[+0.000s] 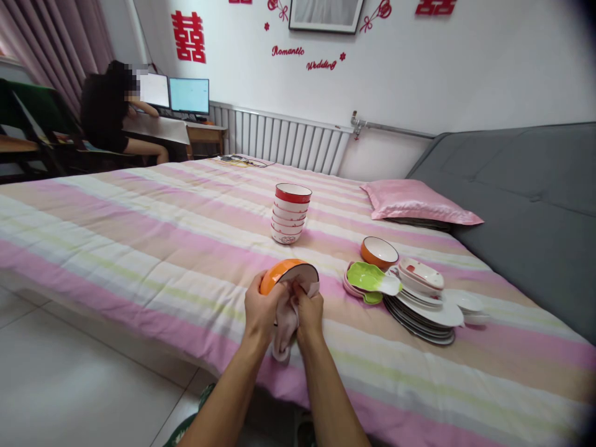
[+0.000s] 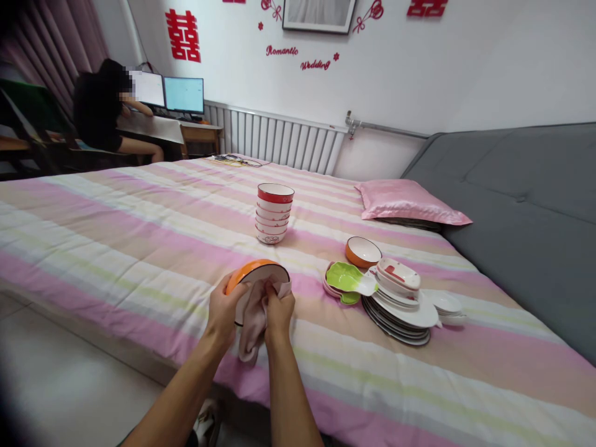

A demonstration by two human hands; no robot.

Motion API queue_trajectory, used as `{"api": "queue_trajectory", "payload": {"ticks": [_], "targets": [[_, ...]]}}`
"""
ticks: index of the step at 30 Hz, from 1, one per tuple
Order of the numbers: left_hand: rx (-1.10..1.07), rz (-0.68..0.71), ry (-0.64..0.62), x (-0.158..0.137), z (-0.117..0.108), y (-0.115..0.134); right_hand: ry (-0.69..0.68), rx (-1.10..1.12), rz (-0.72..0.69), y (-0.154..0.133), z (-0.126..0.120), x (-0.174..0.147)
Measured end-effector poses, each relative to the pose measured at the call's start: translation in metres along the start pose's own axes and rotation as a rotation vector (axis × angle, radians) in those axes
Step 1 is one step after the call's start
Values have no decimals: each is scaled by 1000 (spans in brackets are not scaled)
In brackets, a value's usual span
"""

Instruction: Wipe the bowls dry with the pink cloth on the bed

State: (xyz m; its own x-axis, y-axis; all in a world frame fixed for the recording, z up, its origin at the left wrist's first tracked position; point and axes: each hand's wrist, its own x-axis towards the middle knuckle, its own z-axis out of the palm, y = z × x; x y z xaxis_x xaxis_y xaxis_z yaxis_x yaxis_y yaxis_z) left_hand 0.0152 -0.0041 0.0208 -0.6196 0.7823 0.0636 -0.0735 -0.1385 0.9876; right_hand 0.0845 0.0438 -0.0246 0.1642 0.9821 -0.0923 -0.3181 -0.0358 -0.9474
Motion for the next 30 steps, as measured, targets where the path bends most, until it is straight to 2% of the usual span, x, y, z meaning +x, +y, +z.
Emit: {"api": "queue_trajectory", "payload": {"ticks": [4, 9, 30], "targets": [[-24, -8, 0, 0, 0, 1, -12, 69, 76, -1, 0, 0], [-20, -5, 2, -1, 0, 2, -15, 98, 101, -2, 0, -1], [-21, -8, 6, 0, 0, 1, -10, 76, 80, -1, -1, 0]]}}
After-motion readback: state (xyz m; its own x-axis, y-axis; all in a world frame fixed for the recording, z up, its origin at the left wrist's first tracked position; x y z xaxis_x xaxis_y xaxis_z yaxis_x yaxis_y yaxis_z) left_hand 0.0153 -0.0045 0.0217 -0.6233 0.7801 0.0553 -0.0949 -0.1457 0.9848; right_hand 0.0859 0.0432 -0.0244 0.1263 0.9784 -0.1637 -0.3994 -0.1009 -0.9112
